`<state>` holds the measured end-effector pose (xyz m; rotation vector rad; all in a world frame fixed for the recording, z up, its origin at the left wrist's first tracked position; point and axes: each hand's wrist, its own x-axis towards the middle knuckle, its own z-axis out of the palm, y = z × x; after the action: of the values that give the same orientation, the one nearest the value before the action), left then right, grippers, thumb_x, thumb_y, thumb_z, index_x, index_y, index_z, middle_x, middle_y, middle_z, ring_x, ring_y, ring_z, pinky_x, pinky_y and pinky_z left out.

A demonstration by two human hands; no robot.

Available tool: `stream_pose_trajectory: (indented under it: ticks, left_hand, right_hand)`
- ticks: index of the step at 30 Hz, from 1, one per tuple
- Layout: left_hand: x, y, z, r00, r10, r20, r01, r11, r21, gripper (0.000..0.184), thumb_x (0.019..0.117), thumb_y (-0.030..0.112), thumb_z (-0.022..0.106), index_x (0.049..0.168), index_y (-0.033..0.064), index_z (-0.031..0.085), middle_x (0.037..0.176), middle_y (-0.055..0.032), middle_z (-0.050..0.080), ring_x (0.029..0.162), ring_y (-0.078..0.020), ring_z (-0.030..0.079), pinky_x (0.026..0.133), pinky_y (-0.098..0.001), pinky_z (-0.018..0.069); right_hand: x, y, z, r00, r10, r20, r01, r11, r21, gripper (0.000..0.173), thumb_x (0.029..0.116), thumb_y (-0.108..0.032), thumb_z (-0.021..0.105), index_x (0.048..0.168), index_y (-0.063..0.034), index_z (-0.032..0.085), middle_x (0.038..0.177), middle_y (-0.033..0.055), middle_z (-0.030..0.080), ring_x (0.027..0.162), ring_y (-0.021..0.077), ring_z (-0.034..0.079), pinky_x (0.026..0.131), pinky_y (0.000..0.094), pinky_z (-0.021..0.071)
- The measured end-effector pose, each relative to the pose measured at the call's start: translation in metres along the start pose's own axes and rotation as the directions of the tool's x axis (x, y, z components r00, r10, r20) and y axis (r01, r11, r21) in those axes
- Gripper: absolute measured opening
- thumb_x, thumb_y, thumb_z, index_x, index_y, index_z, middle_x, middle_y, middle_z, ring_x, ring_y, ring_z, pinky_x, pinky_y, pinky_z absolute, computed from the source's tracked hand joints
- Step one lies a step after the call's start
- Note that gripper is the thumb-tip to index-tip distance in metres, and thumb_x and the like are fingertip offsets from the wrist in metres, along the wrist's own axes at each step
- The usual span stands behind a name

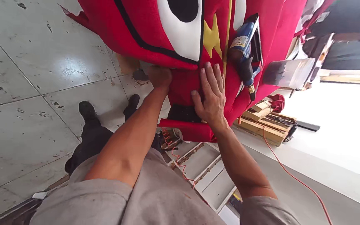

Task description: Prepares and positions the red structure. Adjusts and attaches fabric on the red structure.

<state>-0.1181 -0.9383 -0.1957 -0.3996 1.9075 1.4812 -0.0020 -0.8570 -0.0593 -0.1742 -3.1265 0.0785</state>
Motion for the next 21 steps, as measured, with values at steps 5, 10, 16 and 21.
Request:
stream_pose_trajectory:
  ticks: [5, 10, 16, 21]
  left_hand:
    - [0.012, -0.012, 0.029, 0.954, 0.211, 0.211, -0.287, 0.842, 0.456, 0.042, 0.1012, 0.024, 0.056, 0.130, -0.0059, 0.064, 0.136, -0.0277, 0.060, 0.134, -0.0398, 0.053, 0.113, -0.0552, 0.0392]
    - [0.000, 0.017, 0.003, 0.884, 0.062, 0.464, -0.350, 0.745, 0.568, 0.044, 0.1062, 0.020, 0.046, 0.139, -0.0089, 0.054, 0.146, -0.0317, 0.050, 0.142, -0.0450, 0.043, 0.115, -0.0618, 0.0329]
    - [0.004, 0.017, 0.006, 0.881, 0.031, 0.473, -0.274, 0.847, 0.455, 0.039, 0.1054, 0.013, 0.048, 0.136, -0.0095, 0.057, 0.143, -0.0318, 0.053, 0.140, -0.0446, 0.045, 0.114, -0.0607, 0.0343]
    - [0.003, 0.027, -0.003, 0.843, -0.061, 0.534, -0.218, 0.869, 0.444, 0.045, 0.1046, 0.019, 0.052, 0.140, -0.0100, 0.053, 0.147, -0.0330, 0.048, 0.142, -0.0470, 0.041, 0.115, -0.0640, 0.0320]
  right_hand:
    - [-0.015, 0.001, 0.007, 0.999, -0.018, 0.044, 0.019, 0.999, -0.037, 0.060, 0.1073, -0.045, 0.033, 0.155, -0.0114, 0.047, 0.166, 0.0083, 0.035, 0.157, 0.0313, 0.024, 0.127, 0.0583, 0.0157]
    - [-0.014, -0.006, -0.001, 0.989, -0.071, 0.129, 0.085, 0.990, -0.113, 0.058, 0.1055, -0.049, 0.039, 0.154, -0.0189, 0.051, 0.166, 0.0025, 0.036, 0.157, 0.0330, 0.022, 0.124, 0.0644, 0.0121]
    - [-0.006, -0.007, 0.007, 0.984, -0.085, 0.160, 0.111, 0.981, -0.160, 0.053, 0.1027, -0.049, 0.044, 0.149, -0.0266, 0.056, 0.167, 0.0109, 0.034, 0.156, 0.0388, 0.020, 0.121, 0.0709, 0.0105]
    - [-0.015, 0.010, 0.005, 0.989, -0.136, 0.055, 0.133, 0.989, 0.060, 0.054, 0.1006, -0.055, 0.044, 0.138, -0.0236, 0.066, 0.161, 0.0092, 0.044, 0.155, 0.0353, 0.027, 0.123, 0.0681, 0.0133]
